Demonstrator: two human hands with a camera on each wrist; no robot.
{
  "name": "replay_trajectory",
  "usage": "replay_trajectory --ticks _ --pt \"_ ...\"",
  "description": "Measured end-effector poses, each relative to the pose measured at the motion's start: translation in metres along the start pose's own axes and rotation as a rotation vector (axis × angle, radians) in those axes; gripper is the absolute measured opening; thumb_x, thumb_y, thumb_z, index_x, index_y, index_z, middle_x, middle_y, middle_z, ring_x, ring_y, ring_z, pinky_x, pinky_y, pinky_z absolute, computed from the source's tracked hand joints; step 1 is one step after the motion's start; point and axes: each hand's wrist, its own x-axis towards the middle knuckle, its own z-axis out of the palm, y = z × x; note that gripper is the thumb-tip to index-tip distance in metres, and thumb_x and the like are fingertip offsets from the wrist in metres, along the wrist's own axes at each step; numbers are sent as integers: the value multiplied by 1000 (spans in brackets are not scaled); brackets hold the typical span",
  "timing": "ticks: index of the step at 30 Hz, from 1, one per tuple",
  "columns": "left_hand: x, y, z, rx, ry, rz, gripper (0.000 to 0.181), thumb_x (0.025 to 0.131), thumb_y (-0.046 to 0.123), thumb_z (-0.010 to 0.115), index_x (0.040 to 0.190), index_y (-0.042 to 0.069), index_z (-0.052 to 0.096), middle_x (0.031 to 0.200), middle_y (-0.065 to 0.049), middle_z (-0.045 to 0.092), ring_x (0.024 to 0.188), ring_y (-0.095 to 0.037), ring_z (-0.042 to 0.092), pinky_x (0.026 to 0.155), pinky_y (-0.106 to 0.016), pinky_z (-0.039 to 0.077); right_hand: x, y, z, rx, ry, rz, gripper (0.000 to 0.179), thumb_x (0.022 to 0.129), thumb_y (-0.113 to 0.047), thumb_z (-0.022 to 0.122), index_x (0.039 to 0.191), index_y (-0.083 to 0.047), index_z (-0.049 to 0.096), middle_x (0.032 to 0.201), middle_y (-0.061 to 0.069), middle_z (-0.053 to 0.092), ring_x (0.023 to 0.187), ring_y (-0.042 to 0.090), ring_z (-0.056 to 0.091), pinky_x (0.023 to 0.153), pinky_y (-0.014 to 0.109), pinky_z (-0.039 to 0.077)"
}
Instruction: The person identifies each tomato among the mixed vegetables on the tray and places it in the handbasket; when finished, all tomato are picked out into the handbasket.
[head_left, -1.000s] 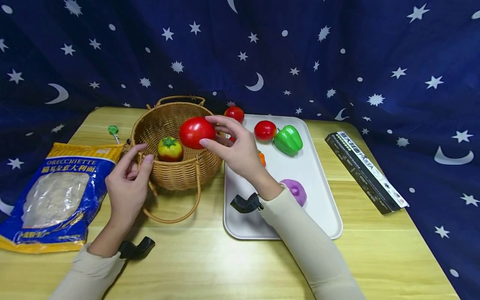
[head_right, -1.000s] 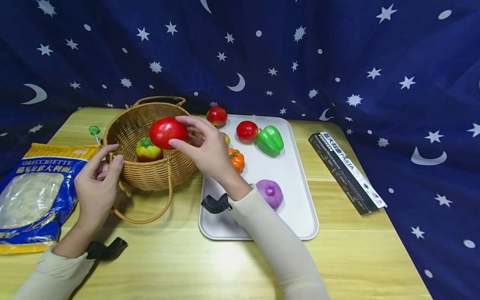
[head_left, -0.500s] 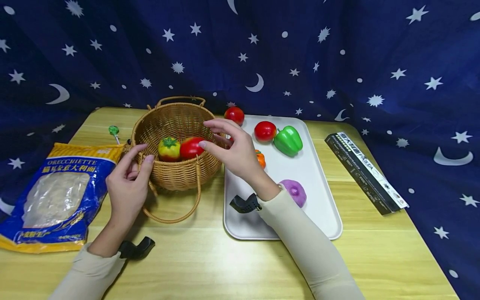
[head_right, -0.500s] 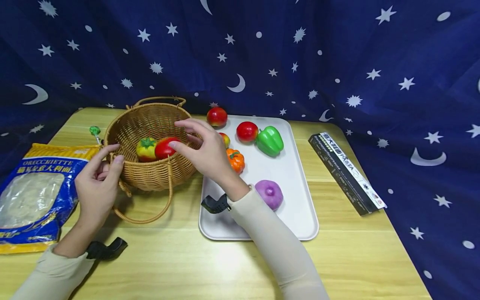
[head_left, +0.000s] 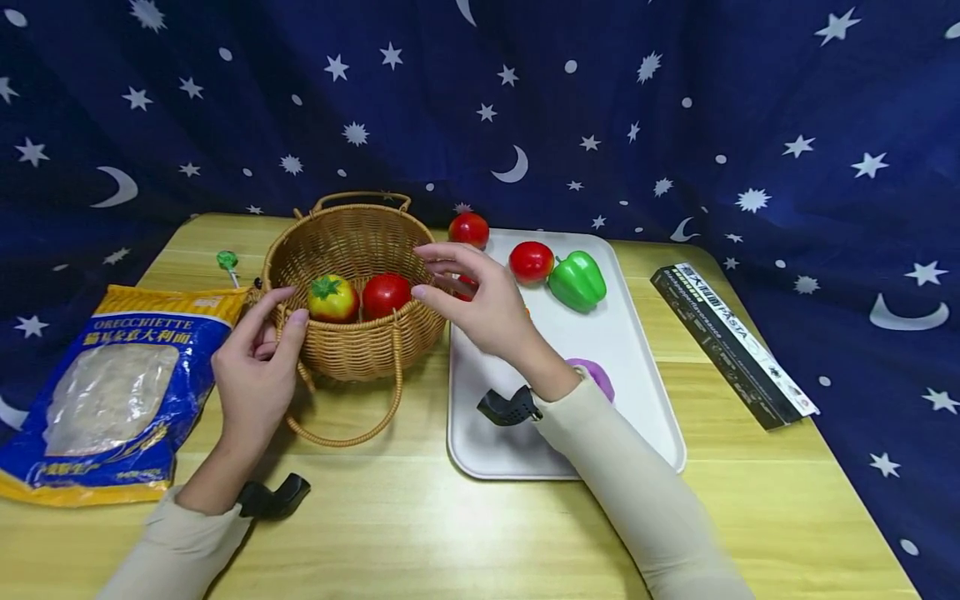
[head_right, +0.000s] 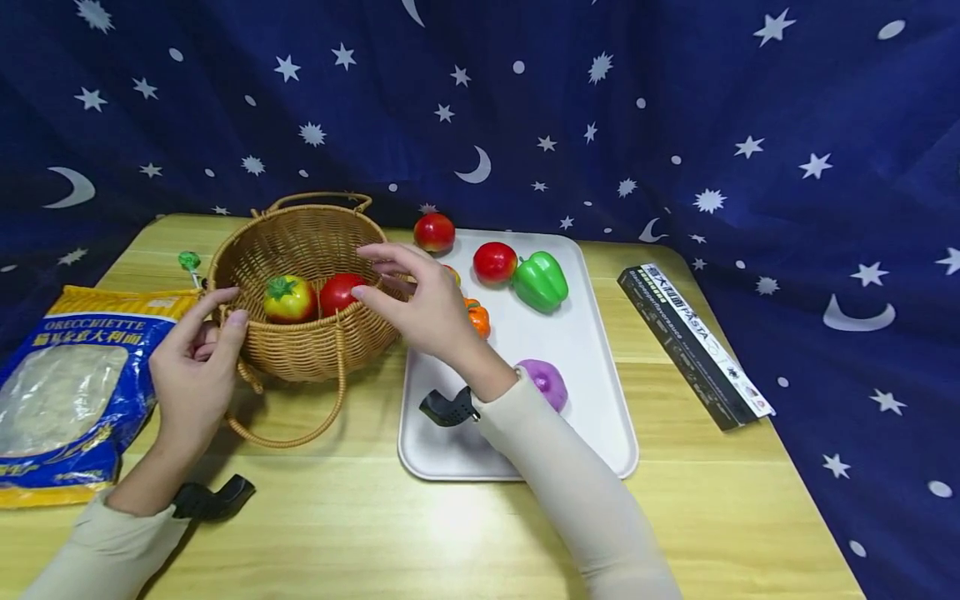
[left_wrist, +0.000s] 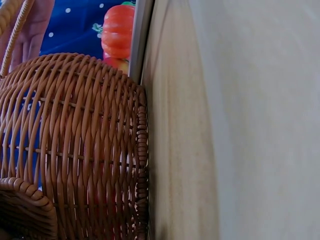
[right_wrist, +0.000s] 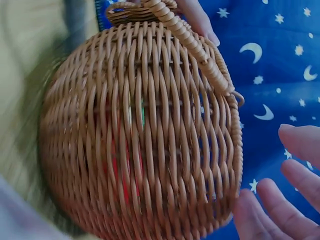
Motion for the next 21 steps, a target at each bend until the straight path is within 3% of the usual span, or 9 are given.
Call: replay_trajectory --ticks 4,9,16,21 --pt "0 -1 0 -5 5 2 28 97 9 70 124 0 71 63 -4 31 55 -5 25 52 -23 20 -1 -6 -17 -89 -51 12 42 90 -14 80 129 -9 68 125 1 68 113 17 65 97 32 52" --pt "1 -3 1 -7 2 10 28 97 9 70 124 1 71 63 -4 31 55 -5 25 52 -23 20 0 -7 -45 -182 -51 80 38 91 -16 80 126 -8 69 120 3 70 109 16 67 96 36 53" --pt "2 -1 1 -8 10 13 28 97 8 70 123 0 72 63 -4 31 55 -4 25 53 -23 20 4 20 -69 -294 -46 217 33 93 -20 78 123 -8 70 121 7 69 109 19 66 97 37 51" --pt "1 0 1 -12 9 11 27 97 7 69 123 -1 71 63 -5 31 55 -4 25 52 -23 20 12 44 -80 -379 -89 296 38 91 -24 80 124 -9 70 124 7 67 111 23 65 92 37 54"
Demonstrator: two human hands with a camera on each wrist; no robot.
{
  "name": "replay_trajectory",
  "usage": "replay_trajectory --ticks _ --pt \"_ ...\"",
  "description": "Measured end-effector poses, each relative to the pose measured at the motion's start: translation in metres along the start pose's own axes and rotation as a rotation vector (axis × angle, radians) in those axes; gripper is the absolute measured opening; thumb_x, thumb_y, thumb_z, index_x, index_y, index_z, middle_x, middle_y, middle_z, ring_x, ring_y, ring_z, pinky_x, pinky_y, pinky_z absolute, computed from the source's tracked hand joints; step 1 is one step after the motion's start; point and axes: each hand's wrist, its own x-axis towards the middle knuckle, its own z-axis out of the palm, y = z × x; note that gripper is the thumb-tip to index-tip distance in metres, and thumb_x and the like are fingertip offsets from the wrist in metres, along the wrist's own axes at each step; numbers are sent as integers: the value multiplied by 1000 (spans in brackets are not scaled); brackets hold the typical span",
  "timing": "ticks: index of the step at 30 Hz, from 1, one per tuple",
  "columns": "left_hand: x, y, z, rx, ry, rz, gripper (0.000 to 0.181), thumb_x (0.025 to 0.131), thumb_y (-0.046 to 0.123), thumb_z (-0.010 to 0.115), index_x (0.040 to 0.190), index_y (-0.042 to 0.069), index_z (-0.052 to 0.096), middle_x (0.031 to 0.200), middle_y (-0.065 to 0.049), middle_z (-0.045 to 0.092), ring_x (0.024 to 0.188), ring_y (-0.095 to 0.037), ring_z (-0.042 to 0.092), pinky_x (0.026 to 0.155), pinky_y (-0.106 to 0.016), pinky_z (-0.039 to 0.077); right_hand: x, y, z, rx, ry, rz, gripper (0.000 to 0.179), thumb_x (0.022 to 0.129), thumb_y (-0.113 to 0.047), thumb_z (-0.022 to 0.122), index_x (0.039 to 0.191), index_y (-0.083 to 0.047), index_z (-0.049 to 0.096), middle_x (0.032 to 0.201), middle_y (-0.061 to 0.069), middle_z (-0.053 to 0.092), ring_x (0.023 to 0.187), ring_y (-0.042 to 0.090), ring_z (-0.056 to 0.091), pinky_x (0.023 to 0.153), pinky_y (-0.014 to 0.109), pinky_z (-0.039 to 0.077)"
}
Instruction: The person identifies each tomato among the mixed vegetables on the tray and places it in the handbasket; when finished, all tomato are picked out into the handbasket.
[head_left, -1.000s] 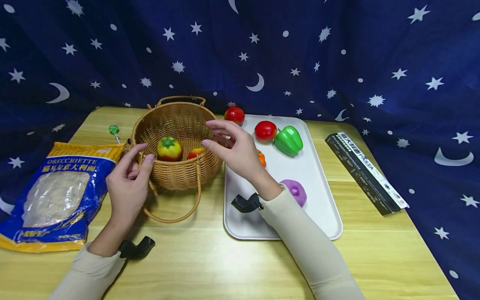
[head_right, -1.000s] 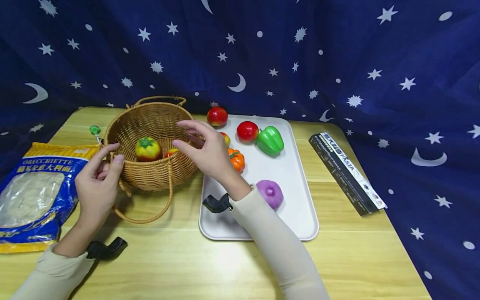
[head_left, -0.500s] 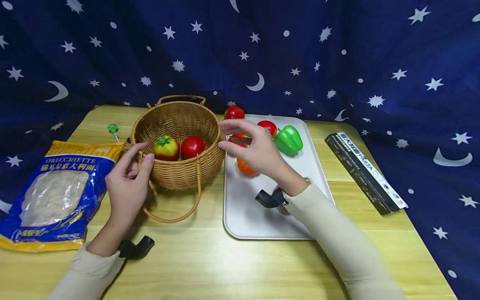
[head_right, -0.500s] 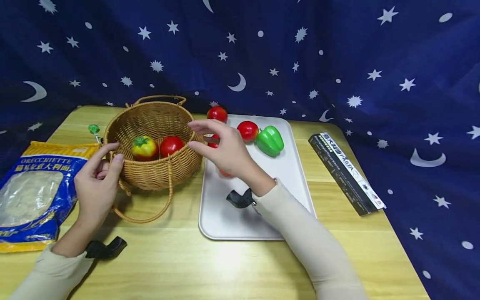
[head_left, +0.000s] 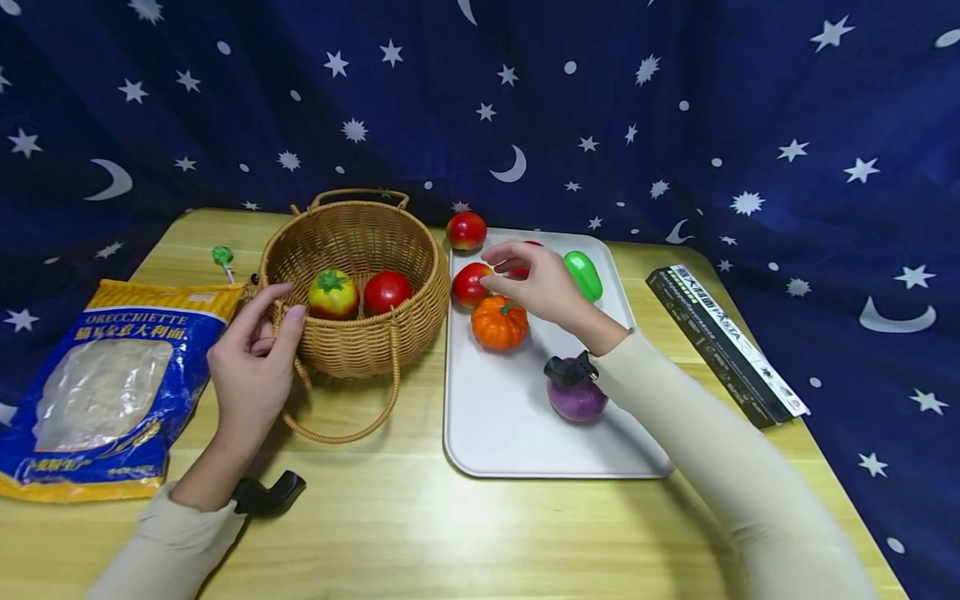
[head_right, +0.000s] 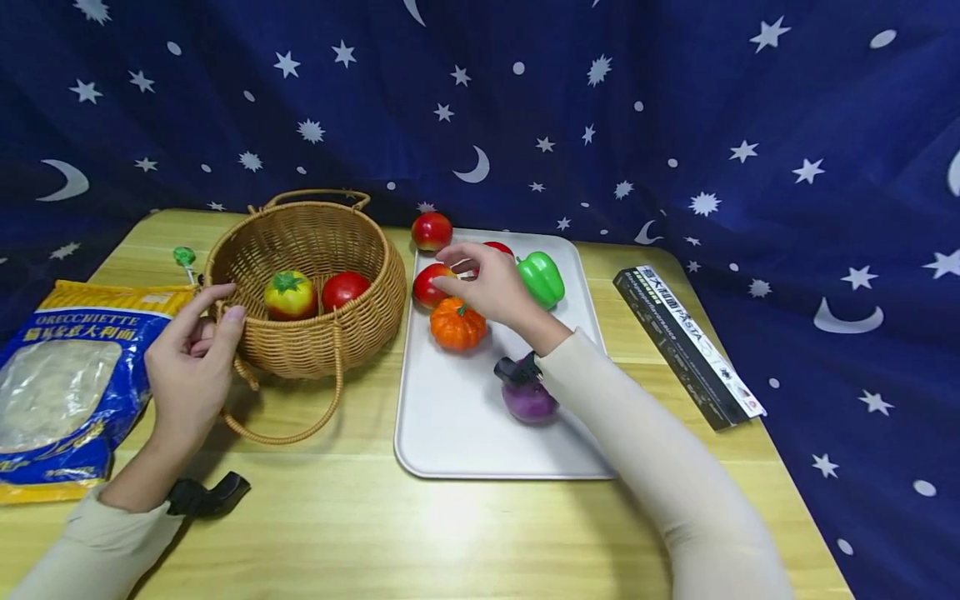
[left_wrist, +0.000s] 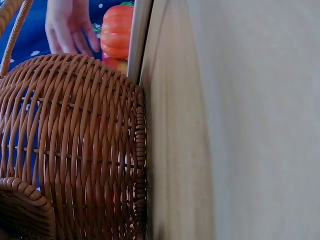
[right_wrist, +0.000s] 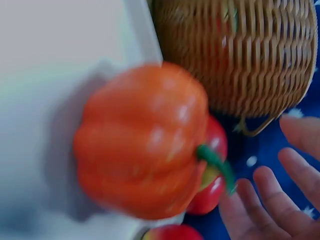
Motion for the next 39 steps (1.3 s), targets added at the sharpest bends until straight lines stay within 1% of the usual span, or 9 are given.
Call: replay_trajectory --ticks 4,8,12,13,19,20,24,28,39 --pt "0 -1 -1 -1 -1 5 27 97 6 69 123 -2 71 63 -7 31 55 -3 25 53 -23 20 16 17 -3 -25 -47 34 43 91 -24 79 129 -7 68 127 8 66 113 24 63 96 39 52" --pt "0 -2 -1 2 -7 3 27 98 6 68 124 -2 70 63 -9 31 55 -3 25 53 -23 20 27 30 -7 16 -90 50 46 91 -22 78 131 -4 66 130 12 65 116 28 62 100 41 49" --pt "0 -1 1 6 -12 -2 28 98 8 69 124 0 71 63 -6 31 54 -4 25 53 -23 20 34 36 -9 74 -139 64 47 92 -22 78 134 -5 65 134 12 63 119 29 60 101 41 48" --pt "0 -1 1 5 -11 -1 28 98 8 69 124 0 71 63 -6 31 54 -4 25 53 -23 20 34 33 -9 81 -156 73 47 93 -20 77 135 -4 64 136 13 62 121 30 60 102 42 48" --pt "-1 -1 0 5 -6 -6 28 98 9 69 124 0 71 64 -7 31 55 -5 25 53 -23 20 43 41 -4 74 -237 68 48 93 -18 77 137 -6 64 134 6 63 121 29 60 101 41 49" --pt "-1 -1 0 7 -8 -8 28 98 9 69 124 0 71 64 -6 31 55 -5 25 53 -23 20 46 46 -3 77 -242 61 48 92 -19 78 136 -7 65 133 5 64 120 29 61 99 40 50" --pt "-1 -2 1 7 -9 -12 28 98 10 69 124 0 71 63 -5 31 55 -5 25 52 -23 20 46 47 0 86 -260 79 47 90 -20 80 135 -11 67 132 5 64 119 30 61 97 38 51" --pt "-1 -2 1 3 -5 -8 28 98 9 69 124 0 71 63 -6 31 55 -5 26 52 -23 20 46 47 1 98 -258 96 45 90 -20 81 132 -13 69 129 6 66 115 31 62 94 37 53" --pt "-1 -2 1 17 -8 -14 28 98 10 68 125 1 71 63 -3 31 54 -4 26 51 -22 21 46 48 3 58 -231 78 43 89 -23 81 130 -15 70 128 3 66 118 29 60 100 40 49"
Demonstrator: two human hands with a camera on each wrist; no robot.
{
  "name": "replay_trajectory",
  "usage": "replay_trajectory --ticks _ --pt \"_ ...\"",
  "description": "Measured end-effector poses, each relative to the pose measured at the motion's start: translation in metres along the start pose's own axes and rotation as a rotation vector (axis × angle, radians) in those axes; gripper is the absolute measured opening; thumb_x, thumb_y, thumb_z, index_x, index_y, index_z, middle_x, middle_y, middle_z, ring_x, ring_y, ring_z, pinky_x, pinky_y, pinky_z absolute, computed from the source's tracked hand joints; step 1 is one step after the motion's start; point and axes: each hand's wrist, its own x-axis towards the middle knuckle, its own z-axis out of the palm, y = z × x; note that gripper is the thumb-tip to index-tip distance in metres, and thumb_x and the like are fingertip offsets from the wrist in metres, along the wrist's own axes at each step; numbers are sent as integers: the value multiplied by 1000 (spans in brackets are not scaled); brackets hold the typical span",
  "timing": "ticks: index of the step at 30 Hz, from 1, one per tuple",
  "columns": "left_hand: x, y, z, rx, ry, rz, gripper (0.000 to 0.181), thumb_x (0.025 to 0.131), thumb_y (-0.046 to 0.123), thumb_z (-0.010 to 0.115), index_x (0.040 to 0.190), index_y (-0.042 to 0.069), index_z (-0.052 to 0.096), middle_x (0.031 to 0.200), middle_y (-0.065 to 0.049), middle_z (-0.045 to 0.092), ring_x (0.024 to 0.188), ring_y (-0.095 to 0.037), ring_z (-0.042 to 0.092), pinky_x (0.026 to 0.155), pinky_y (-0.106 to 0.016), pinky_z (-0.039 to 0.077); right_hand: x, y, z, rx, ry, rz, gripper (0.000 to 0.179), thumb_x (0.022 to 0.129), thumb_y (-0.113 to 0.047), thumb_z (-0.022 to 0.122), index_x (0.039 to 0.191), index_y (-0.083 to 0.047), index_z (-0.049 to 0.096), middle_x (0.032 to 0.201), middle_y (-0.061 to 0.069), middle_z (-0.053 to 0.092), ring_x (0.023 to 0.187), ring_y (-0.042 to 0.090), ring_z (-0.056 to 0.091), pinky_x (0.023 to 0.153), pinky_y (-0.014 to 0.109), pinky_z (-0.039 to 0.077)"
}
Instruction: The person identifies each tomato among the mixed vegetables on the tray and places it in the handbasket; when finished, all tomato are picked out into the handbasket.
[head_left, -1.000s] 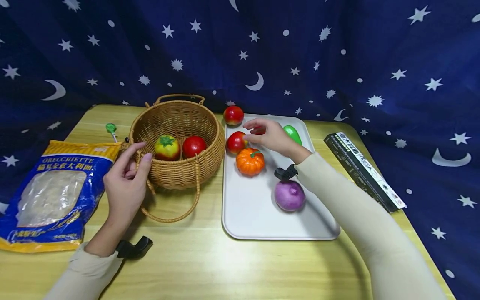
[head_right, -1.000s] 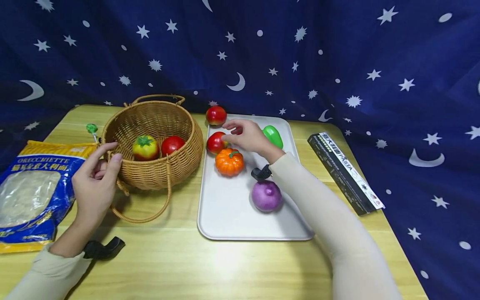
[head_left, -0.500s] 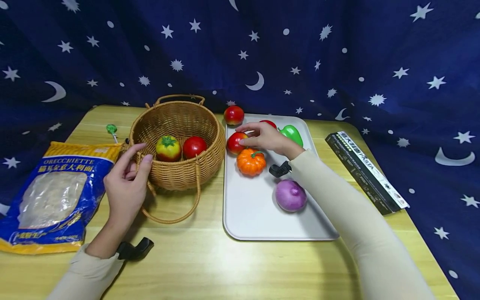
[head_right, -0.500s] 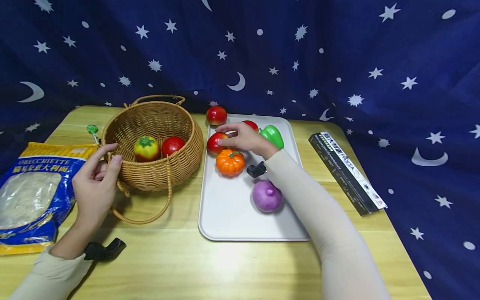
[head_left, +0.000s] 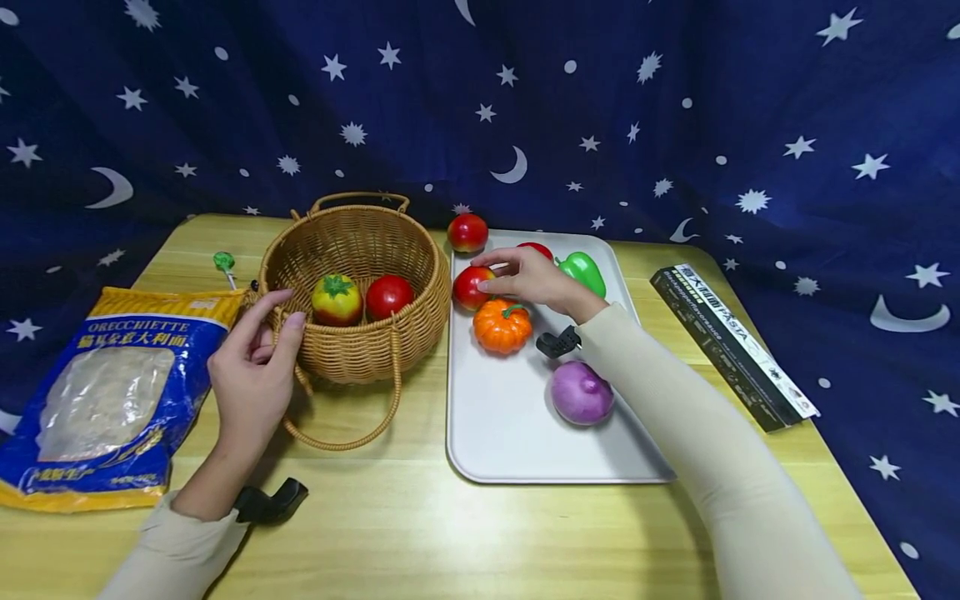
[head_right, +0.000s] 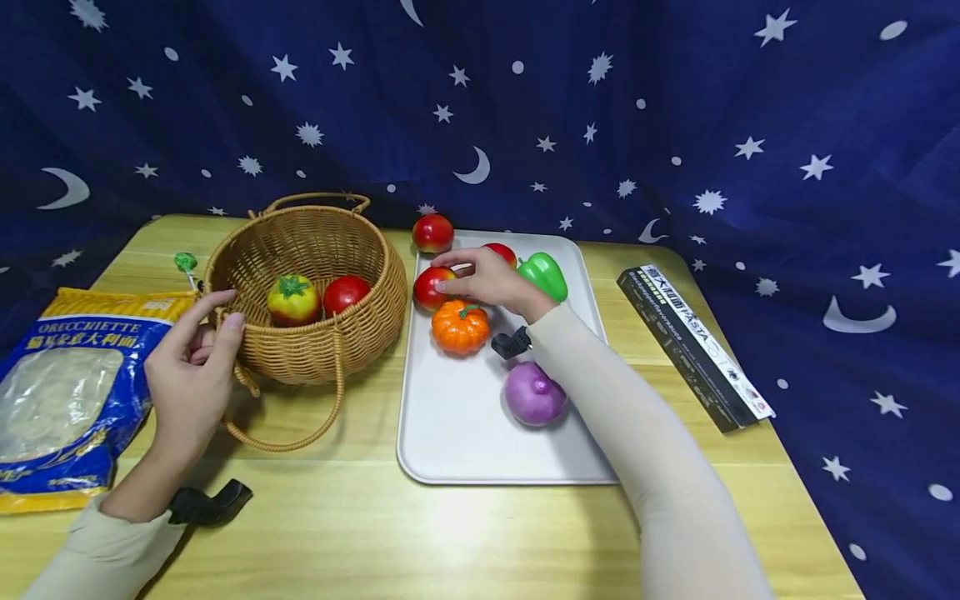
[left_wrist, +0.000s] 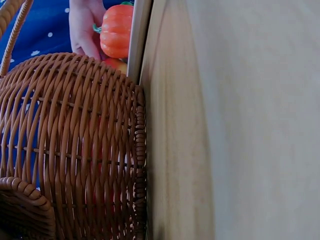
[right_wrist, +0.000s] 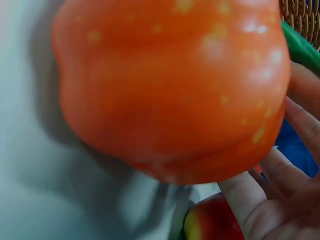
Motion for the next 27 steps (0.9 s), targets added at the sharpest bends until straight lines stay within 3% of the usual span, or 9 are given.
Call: replay_trajectory --ticks 5,14,22,27 --pt "0 0 0 -5 0 0 28 98 9 68 125 1 71 63 -3 31 54 -4 26 51 -22 21 0 -5 1 38 -1 0 44 90 -23 81 131 -15 69 132 3 64 122 29 59 99 40 50" --pt "0 1 0 -7 -1 2 28 98 9 68 124 1 71 63 -3 31 54 -4 26 51 -22 21 -7 -19 0 95 71 -16 43 91 -25 79 132 -18 69 137 0 60 121 28 59 100 40 50" --pt "-1 1 0 -7 -5 -1 28 98 8 68 125 0 70 63 -3 31 54 -5 26 51 -23 21 -17 -32 -5 193 157 20 43 92 -25 79 133 -22 67 132 4 62 115 25 62 89 50 54" --pt "0 0 0 -10 6 9 28 98 8 69 124 0 71 63 -4 31 54 -5 25 52 -23 20 -24 -41 -6 295 200 24 45 93 -24 78 136 -23 66 132 5 63 108 25 62 75 33 57"
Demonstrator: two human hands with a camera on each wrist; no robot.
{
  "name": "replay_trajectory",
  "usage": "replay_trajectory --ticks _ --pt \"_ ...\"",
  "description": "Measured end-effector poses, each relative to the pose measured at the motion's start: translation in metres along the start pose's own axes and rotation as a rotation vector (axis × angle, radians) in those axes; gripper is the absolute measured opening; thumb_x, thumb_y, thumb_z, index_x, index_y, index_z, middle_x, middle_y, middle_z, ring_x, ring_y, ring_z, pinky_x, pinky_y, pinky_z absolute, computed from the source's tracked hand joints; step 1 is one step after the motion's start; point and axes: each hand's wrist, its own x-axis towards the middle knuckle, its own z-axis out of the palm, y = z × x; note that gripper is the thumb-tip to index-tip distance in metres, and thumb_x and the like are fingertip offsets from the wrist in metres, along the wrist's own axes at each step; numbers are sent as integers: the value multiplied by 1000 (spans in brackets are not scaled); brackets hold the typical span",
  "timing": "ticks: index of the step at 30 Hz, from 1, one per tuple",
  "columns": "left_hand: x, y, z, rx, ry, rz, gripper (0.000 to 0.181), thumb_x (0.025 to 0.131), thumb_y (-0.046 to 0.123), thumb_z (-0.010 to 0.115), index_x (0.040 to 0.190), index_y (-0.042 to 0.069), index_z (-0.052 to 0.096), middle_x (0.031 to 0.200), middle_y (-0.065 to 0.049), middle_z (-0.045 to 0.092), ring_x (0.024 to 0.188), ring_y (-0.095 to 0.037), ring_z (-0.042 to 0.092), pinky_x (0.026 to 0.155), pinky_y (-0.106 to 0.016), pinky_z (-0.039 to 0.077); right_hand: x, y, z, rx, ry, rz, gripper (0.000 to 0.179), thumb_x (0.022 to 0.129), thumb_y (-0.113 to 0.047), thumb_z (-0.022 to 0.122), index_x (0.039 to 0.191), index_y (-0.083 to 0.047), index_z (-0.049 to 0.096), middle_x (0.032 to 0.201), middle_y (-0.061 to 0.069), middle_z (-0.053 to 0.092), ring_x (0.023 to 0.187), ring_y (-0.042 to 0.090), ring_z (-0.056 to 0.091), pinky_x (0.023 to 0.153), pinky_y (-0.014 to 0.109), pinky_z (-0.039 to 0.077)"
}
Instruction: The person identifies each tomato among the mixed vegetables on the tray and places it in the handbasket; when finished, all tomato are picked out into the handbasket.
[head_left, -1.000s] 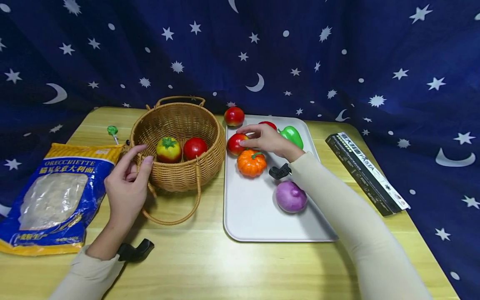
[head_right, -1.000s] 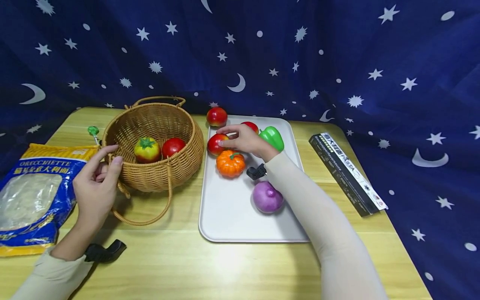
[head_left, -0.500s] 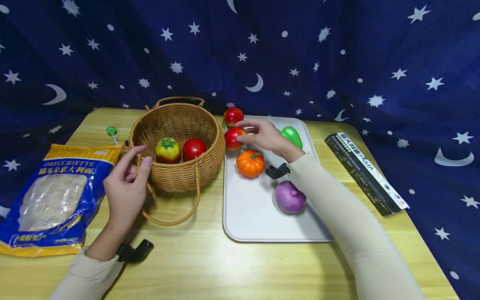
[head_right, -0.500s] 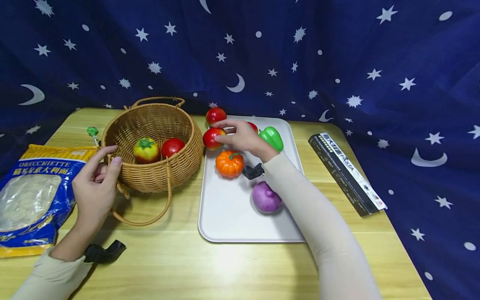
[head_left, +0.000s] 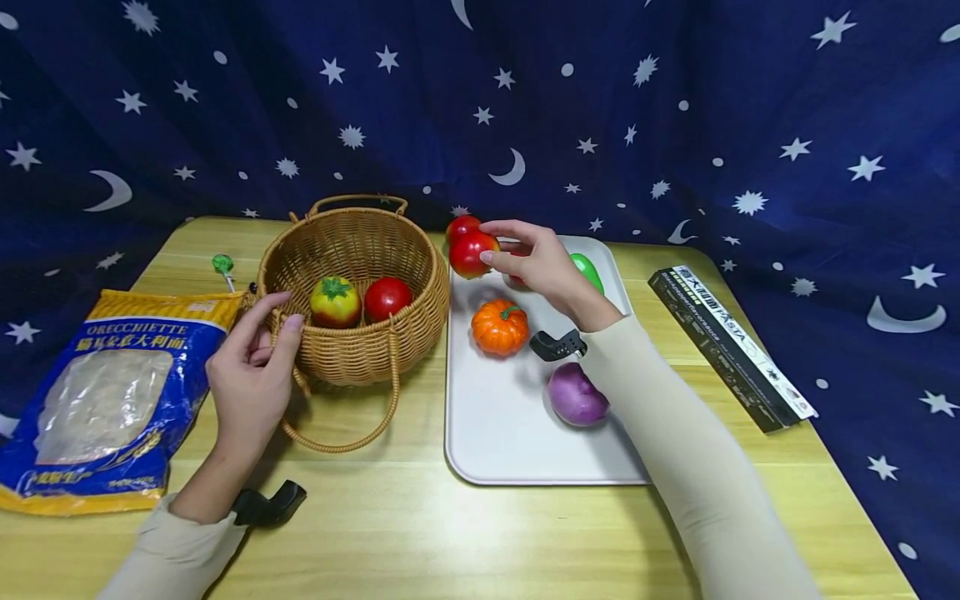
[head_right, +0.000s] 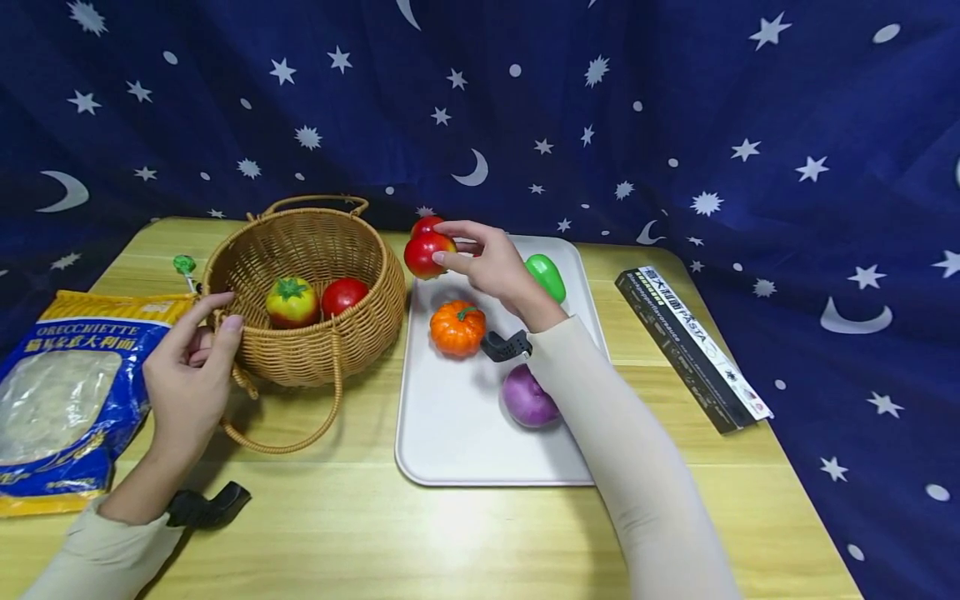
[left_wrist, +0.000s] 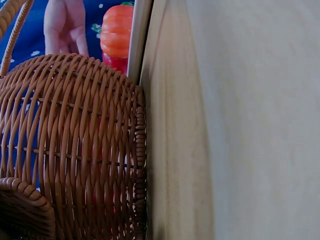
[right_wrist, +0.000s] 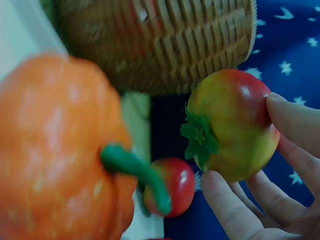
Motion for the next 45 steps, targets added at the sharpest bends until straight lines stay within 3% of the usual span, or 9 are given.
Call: replay_trajectory --ticks 5,17,24,28,32,45 --pt "1 -2 1 -6 14 22 27 97 7 69 122 -1 72 63 -9 30 56 -4 25 53 -23 20 -9 -6 4 90 43 -32 44 93 -23 78 135 -25 66 125 8 66 93 29 60 64 26 50" --pt "1 0 1 3 4 11 27 98 8 69 123 -1 71 63 -8 30 55 -5 25 53 -23 20 -18 -11 12 175 89 -113 45 92 -21 78 136 -23 66 130 4 63 95 27 59 59 24 45" --pt "1 2 0 0 4 7 27 98 7 69 123 -3 71 63 -8 30 55 -4 25 53 -23 20 -22 -17 20 231 83 -180 45 93 -17 77 136 -18 66 129 10 62 95 27 58 56 24 37" --pt "0 3 0 3 0 3 27 98 7 68 123 -2 71 64 -8 30 56 -4 25 53 -23 20 -24 -18 26 247 77 -226 44 94 -16 76 136 -15 65 131 10 62 107 25 62 73 21 51" --pt "0 3 0 2 -1 2 27 98 7 68 123 -1 71 64 -9 31 56 -4 25 53 -23 20 -26 -21 33 252 59 -274 43 95 -14 74 137 -13 65 136 4 60 120 24 60 96 34 52" --pt "-1 3 0 0 4 9 27 98 7 68 124 -1 71 63 -9 30 55 -5 25 52 -23 20 -29 -30 51 246 36 -324 41 95 -15 74 136 -14 66 139 -2 59 124 21 58 100 35 50"
